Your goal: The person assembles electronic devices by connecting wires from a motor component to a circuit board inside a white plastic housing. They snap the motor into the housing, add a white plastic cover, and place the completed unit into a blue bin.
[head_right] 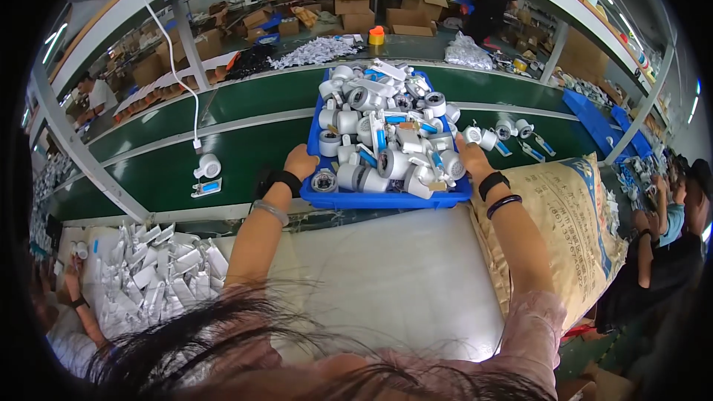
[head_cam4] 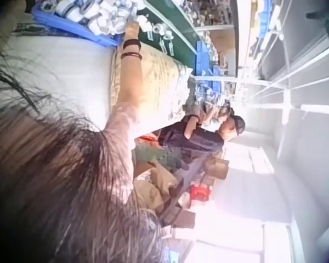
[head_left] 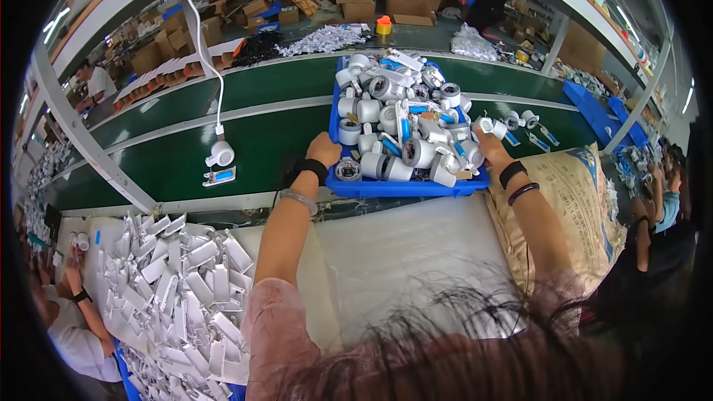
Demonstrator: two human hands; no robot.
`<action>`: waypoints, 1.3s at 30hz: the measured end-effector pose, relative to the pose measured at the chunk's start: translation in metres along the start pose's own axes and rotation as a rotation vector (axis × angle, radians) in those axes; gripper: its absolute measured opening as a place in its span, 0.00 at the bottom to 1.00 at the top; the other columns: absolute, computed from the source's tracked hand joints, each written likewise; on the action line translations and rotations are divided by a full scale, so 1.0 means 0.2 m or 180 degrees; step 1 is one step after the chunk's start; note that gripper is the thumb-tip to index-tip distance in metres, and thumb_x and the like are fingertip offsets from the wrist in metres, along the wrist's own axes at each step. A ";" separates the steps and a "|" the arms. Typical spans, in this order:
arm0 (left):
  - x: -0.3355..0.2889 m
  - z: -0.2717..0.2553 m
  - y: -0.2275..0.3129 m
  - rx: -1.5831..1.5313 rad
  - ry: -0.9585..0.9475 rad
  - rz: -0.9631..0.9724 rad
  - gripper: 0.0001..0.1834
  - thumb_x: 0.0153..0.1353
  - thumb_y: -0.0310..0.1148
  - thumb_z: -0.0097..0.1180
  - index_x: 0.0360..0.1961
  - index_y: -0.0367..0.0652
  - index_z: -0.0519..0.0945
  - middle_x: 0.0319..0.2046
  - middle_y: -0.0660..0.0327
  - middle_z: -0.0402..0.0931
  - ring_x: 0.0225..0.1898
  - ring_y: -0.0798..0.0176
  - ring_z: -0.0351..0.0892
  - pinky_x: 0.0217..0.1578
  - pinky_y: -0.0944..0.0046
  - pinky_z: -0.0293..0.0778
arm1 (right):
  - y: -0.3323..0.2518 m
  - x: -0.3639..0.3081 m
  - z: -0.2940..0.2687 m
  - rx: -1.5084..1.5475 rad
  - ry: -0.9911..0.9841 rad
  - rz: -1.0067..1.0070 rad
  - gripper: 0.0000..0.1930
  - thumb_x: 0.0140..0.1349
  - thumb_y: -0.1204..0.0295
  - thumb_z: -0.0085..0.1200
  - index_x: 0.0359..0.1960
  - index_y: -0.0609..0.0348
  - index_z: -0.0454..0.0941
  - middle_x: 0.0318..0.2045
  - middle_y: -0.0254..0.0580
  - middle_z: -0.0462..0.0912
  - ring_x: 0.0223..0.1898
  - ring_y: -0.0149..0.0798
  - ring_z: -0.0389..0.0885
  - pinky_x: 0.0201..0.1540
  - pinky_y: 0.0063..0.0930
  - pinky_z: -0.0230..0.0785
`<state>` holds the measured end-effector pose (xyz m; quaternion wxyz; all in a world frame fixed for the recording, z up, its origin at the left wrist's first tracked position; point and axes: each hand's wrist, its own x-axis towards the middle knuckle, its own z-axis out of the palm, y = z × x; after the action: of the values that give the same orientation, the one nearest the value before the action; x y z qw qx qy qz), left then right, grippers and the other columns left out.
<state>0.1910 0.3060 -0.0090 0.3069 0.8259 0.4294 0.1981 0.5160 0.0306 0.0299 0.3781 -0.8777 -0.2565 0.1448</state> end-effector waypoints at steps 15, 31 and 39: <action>-0.12 -0.06 -0.04 0.0378 0.0530 0.0270 0.17 0.49 0.32 0.58 0.39 0.31 0.78 0.40 0.39 0.78 0.45 0.37 0.75 0.47 0.49 0.70 | 0.05 -0.01 0.13 0.0965 0.0148 -0.0817 0.37 0.66 0.44 0.39 0.57 0.73 0.66 0.57 0.68 0.67 0.60 0.63 0.60 0.64 0.45 0.53; -0.38 0.02 0.50 0.1381 0.2235 0.1516 0.17 0.53 0.24 0.56 0.46 0.37 0.75 0.43 0.48 0.73 0.43 0.43 0.73 0.46 0.50 0.70 | 0.43 0.79 -0.73 -0.2047 -0.0995 -0.1916 0.25 0.53 0.57 0.62 0.43 0.66 0.77 0.40 0.55 0.81 0.44 0.53 0.79 0.47 0.38 0.71; -0.62 0.73 1.33 0.0873 0.0106 0.3602 0.19 0.48 0.26 0.59 0.44 0.41 0.76 0.41 0.54 0.74 0.46 0.50 0.72 0.49 0.53 0.67 | 0.44 0.82 -0.53 -0.1947 -0.1501 -0.0971 0.37 0.43 0.51 0.68 0.51 0.64 0.73 0.47 0.58 0.79 0.49 0.55 0.78 0.49 0.41 0.71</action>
<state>0.3652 0.0359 0.0561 0.0367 0.9559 -0.0523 0.2868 0.7288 0.0082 0.0258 0.0479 -0.8443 -0.4943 0.2013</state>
